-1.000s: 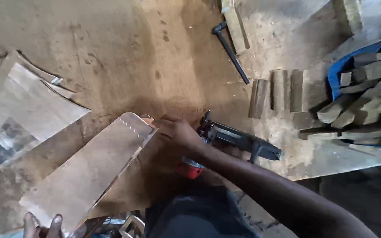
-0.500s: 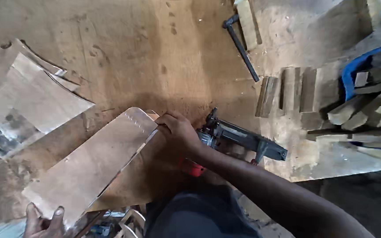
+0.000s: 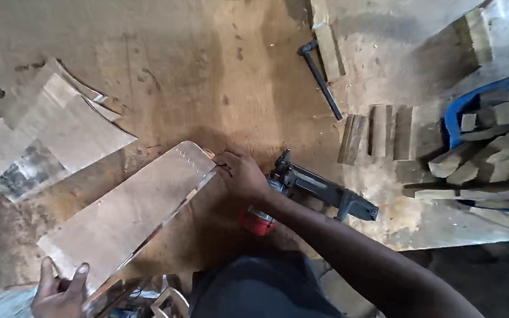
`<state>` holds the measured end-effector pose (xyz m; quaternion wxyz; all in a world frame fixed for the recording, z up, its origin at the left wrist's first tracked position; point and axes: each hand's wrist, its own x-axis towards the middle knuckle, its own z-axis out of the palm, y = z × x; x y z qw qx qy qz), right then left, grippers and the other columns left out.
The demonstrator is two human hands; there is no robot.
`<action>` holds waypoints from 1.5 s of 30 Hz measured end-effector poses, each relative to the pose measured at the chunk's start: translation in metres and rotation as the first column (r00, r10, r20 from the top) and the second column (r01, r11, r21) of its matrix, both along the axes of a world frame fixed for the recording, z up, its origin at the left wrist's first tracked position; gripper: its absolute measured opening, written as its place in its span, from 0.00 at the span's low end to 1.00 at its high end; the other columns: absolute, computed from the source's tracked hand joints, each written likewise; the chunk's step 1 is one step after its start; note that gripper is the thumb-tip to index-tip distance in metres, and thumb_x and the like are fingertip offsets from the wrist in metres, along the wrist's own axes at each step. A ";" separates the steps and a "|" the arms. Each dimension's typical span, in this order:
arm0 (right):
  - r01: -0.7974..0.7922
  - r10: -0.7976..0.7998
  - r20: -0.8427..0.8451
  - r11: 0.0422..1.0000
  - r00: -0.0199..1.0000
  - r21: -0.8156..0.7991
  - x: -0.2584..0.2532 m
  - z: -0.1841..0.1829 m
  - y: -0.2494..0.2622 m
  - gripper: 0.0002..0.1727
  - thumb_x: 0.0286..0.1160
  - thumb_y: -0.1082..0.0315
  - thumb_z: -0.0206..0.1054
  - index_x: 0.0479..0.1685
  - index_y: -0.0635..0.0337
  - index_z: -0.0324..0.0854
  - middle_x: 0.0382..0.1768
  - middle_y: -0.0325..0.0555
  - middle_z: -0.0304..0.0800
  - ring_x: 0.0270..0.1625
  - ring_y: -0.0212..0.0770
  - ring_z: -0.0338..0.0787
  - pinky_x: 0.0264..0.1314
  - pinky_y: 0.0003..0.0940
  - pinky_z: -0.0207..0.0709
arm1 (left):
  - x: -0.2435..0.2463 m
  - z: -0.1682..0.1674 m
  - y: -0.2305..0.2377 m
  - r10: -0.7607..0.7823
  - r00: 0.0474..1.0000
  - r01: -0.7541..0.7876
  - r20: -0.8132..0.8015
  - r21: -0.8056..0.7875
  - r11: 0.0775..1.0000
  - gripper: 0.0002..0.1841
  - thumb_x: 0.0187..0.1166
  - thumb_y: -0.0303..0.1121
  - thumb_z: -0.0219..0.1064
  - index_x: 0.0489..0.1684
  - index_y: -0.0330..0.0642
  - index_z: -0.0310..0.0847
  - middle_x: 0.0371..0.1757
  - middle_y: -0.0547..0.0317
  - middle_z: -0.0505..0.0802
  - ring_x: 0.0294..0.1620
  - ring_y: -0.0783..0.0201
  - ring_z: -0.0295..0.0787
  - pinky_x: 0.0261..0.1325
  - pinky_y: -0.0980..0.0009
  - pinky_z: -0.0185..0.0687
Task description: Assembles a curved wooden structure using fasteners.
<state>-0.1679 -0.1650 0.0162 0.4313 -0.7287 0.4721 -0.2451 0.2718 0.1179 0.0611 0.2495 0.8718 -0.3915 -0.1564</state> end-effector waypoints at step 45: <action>-0.536 0.591 -0.529 0.798 0.609 0.275 -0.019 0.228 -0.088 0.05 0.62 0.64 0.77 0.33 0.43 0.87 0.23 0.33 0.89 0.20 0.33 0.85 0.24 0.38 0.83 | -0.003 0.011 -0.001 0.169 0.984 -0.159 -0.062 0.145 0.977 0.49 0.69 0.50 0.81 0.94 0.69 0.55 0.48 0.34 0.89 0.38 0.44 0.85 0.48 0.36 0.80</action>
